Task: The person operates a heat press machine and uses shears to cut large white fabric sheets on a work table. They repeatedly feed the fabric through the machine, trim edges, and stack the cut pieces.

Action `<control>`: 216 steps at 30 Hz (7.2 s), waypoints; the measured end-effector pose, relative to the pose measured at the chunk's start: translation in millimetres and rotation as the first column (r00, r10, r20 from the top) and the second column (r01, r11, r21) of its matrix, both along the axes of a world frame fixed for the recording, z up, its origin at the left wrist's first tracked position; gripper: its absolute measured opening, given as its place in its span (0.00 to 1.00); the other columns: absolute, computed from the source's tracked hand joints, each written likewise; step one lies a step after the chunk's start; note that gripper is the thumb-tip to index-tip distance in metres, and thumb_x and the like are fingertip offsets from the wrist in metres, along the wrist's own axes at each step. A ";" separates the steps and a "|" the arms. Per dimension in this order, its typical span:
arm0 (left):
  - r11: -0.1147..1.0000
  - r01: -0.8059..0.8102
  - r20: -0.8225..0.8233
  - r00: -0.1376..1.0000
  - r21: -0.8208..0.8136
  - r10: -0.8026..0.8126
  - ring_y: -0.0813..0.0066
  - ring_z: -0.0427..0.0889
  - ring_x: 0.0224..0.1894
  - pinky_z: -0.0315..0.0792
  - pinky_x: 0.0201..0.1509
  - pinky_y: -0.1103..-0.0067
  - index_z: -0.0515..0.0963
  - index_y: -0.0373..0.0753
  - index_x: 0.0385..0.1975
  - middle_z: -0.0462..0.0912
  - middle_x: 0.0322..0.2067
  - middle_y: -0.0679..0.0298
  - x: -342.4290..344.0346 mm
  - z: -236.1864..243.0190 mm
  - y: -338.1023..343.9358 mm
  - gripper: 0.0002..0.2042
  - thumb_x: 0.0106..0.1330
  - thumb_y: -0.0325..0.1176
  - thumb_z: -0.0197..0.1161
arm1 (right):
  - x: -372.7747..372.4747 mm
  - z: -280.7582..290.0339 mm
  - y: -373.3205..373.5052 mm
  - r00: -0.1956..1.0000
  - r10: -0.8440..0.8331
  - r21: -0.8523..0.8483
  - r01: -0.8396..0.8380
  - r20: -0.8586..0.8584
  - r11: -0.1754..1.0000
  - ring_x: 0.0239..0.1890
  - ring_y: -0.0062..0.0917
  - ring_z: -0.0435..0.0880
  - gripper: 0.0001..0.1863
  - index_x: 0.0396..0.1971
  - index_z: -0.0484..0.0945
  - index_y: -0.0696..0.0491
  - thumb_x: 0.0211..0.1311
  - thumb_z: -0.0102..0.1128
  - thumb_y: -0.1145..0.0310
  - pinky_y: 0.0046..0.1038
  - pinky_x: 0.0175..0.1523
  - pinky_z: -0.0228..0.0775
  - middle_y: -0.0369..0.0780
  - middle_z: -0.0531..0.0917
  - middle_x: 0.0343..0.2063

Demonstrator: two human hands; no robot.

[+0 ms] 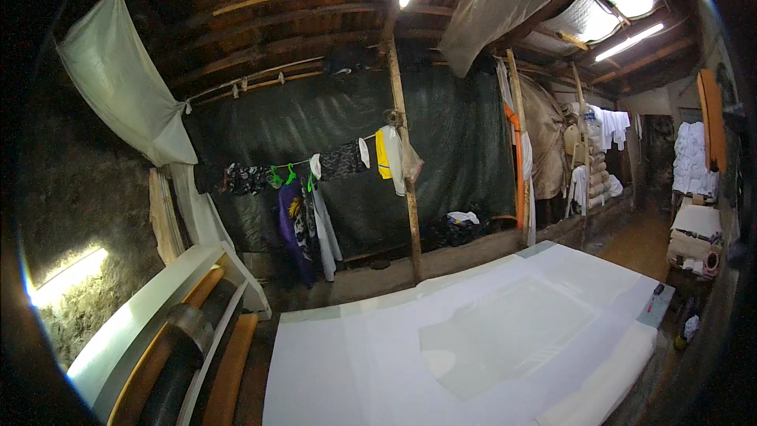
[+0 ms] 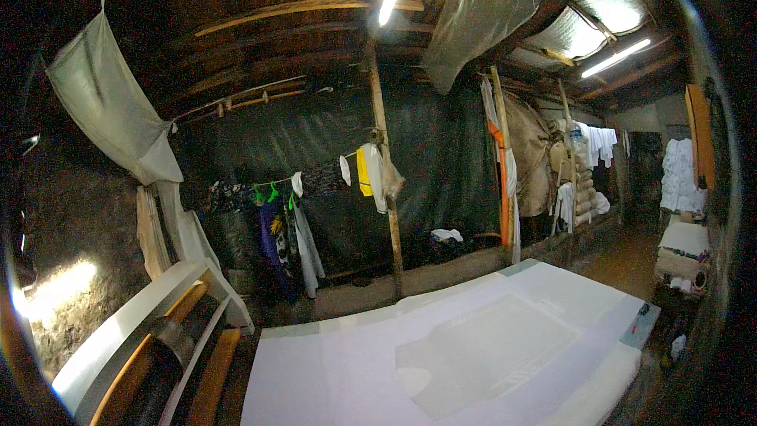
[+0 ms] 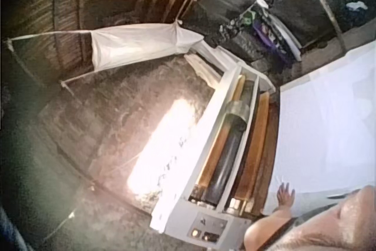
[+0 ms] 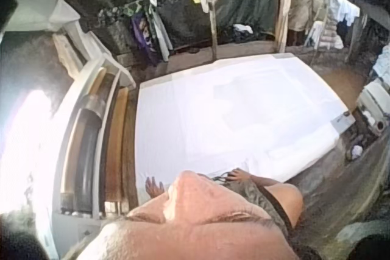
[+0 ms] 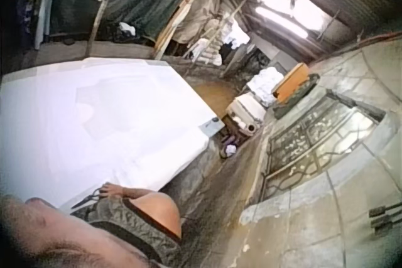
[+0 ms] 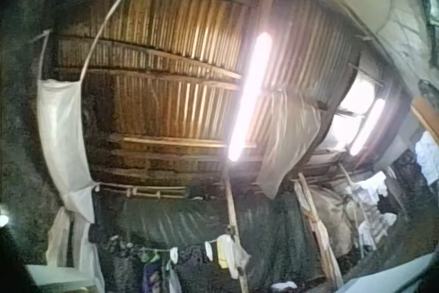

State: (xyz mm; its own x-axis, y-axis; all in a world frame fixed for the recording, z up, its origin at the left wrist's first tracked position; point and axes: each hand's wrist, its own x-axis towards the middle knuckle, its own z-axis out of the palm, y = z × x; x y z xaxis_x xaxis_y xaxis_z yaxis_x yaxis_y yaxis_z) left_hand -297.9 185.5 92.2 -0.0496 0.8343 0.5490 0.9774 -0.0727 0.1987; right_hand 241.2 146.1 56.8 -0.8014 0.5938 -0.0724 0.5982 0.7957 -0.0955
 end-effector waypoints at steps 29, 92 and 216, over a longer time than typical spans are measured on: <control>0.956 -0.072 0.109 0.988 -0.284 0.107 0.50 0.58 0.66 0.53 0.69 0.57 0.67 0.40 0.62 0.62 0.64 0.48 17.0 51.5 -3.0 0.29 0.62 0.43 0.62 | -16.1 58.3 -7.3 0.987 -0.158 -0.341 0.137 -0.033 0.930 0.58 0.49 0.65 0.33 0.67 0.62 0.46 0.61 0.51 0.51 0.51 0.61 0.55 0.50 0.67 0.61; 0.951 -0.056 0.106 0.990 -0.304 0.092 0.51 0.58 0.67 0.52 0.70 0.58 0.68 0.39 0.61 0.62 0.65 0.50 21.6 54.1 -5.1 0.27 0.62 0.43 0.61 | -8.8 40.7 -12.2 0.982 -0.080 -0.143 0.056 -0.168 0.988 0.53 0.42 0.74 0.29 0.62 0.67 0.45 0.63 0.52 0.49 0.44 0.56 0.64 0.47 0.74 0.53; 0.943 -0.109 0.116 0.981 -0.314 0.152 0.61 0.55 0.70 0.51 0.72 0.64 0.63 0.41 0.64 0.58 0.67 0.56 -9.5 16.5 5.9 0.29 0.67 0.50 0.52 | -195.2 451.5 14.8 0.190 0.007 -0.142 -0.760 -0.982 0.634 0.49 0.43 0.72 0.19 0.47 0.76 0.51 0.61 0.53 0.56 0.47 0.50 0.64 0.48 0.74 0.48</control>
